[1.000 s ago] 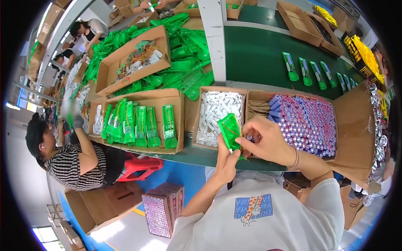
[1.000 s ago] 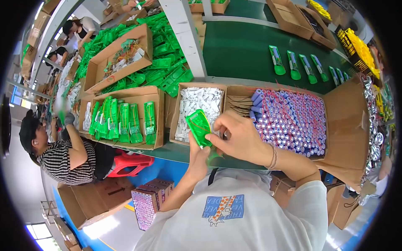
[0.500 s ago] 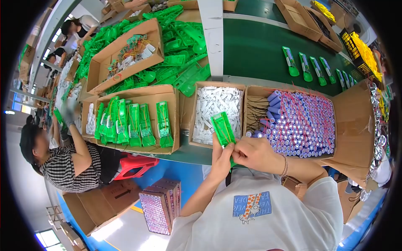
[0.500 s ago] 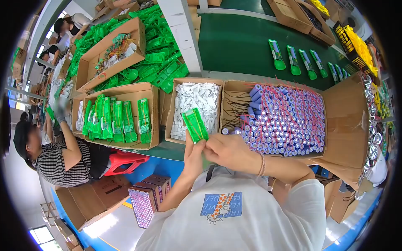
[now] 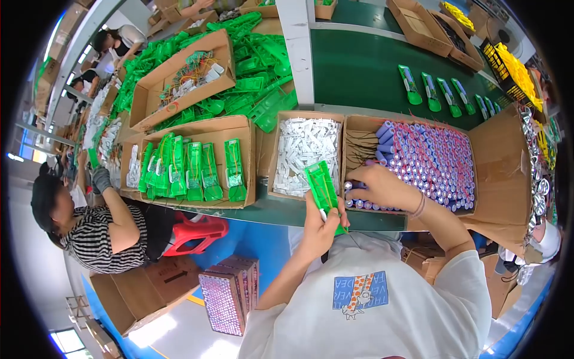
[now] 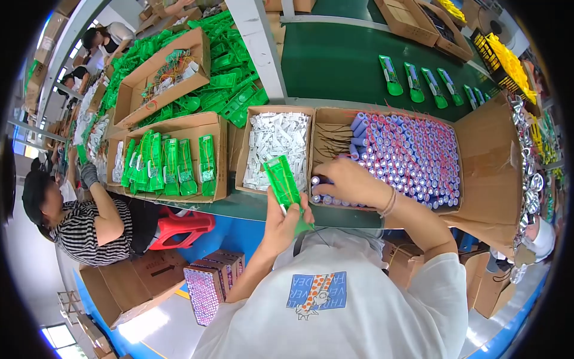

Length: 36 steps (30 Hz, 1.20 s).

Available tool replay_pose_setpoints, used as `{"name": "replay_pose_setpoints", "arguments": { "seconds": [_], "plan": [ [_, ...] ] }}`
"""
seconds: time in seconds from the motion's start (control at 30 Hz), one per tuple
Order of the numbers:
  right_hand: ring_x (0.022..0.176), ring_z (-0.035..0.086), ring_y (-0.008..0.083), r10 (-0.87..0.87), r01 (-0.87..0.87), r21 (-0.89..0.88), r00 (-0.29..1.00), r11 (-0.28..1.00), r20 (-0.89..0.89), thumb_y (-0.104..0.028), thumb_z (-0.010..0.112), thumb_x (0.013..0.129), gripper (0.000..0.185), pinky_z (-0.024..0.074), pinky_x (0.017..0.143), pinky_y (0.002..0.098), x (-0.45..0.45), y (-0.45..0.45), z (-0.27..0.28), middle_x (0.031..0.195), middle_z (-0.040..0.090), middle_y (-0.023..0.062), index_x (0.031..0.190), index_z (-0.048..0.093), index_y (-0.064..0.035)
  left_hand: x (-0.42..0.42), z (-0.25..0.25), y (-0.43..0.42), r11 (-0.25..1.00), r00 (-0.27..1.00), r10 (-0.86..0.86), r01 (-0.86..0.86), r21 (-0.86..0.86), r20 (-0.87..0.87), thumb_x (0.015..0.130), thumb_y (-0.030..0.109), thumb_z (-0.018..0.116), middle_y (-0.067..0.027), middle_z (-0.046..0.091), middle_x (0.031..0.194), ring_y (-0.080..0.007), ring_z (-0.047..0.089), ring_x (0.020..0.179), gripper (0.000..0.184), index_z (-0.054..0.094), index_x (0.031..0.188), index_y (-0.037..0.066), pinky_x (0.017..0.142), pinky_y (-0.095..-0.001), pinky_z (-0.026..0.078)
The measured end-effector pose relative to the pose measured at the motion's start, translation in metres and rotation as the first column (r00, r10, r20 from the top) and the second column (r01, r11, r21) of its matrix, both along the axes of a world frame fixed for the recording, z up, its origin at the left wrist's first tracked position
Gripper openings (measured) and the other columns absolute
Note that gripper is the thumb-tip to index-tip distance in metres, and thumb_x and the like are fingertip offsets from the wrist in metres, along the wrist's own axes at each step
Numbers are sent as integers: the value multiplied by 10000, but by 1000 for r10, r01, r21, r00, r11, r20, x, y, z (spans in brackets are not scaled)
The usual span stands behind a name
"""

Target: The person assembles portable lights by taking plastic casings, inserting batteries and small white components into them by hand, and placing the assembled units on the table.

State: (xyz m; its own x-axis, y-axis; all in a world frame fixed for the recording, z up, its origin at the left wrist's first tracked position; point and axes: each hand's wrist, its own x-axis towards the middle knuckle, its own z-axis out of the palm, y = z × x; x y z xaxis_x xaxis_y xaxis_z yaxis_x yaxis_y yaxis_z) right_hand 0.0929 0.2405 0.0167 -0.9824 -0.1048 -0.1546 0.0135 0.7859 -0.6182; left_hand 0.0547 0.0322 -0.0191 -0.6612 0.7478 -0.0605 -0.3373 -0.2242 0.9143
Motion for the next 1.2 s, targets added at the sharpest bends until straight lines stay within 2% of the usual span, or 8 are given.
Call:
{"name": "replay_pose_setpoints", "arguments": {
  "seconds": [0.1,0.17,0.4,0.63,0.8,0.93,1.07,1.2],
  "plan": [
    [729,689,251,-264,167,-333,926,928,-270,-77,731,799,207,550,648,326,4,0,23,779,692,116,978,682,13,3,-2,6,1000,1000,4,-4,-17,30,906,-75,346,-115,500,964,-167,555,704,355,238,1209,74,671,-363,535],
    [725,696,128,-704,267,-875,701,404,-111,-78,692,880,159,575,638,263,1,-9,41,803,713,99,1002,676,24,4,-3,9,1000,997,15,-14,-10,74,914,-62,369,-102,505,950,-152,553,704,358,235,1221,64,658,-337,535],
    [592,672,131,-231,166,-418,967,893,-111,-128,671,904,219,514,505,255,12,-29,25,640,665,62,739,616,4,1,-6,21,999,997,36,-37,-20,-63,919,-52,405,-97,514,964,-145,567,717,449,211,1311,53,638,-297,523],
    [601,655,88,-60,288,-745,946,602,317,-195,762,838,318,465,499,232,-26,-36,19,642,668,54,654,556,-39,-15,5,-1,999,1000,-11,11,37,4,906,-71,434,-99,511,943,-151,573,713,523,174,1332,86,650,-331,532],
    [585,569,103,176,-156,-618,984,770,-30,-243,808,788,327,444,509,304,-115,-41,-21,616,594,10,736,564,-32,-40,-4,-37,979,955,164,-188,76,249,904,-58,487,-86,503,922,-180,568,699,433,270,1238,113,662,-384,543],
    [678,623,273,236,-207,361,971,909,-36,-211,750,760,217,492,609,372,-155,-54,-58,734,621,100,804,633,-34,-40,-2,-50,917,895,374,-396,48,244,946,142,611,-82,534,933,-174,576,691,394,307,1195,114,661,-379,545],
    [713,630,306,319,-259,374,942,891,-107,-199,709,784,153,503,639,389,-148,-49,-60,766,626,108,812,660,-57,-33,3,-45,913,890,395,-408,12,227,994,252,548,-82,540,889,-172,579,649,343,307,1194,113,622,-370,544],
    [768,612,258,210,-245,-142,952,959,-222,-137,676,841,94,494,695,359,-123,-35,-10,842,591,81,864,649,-50,-31,-4,-41,940,908,319,-341,34,270,1011,245,513,-92,548,870,-174,582,631,327,294,1213,113,616,-365,542]
  ]
}}
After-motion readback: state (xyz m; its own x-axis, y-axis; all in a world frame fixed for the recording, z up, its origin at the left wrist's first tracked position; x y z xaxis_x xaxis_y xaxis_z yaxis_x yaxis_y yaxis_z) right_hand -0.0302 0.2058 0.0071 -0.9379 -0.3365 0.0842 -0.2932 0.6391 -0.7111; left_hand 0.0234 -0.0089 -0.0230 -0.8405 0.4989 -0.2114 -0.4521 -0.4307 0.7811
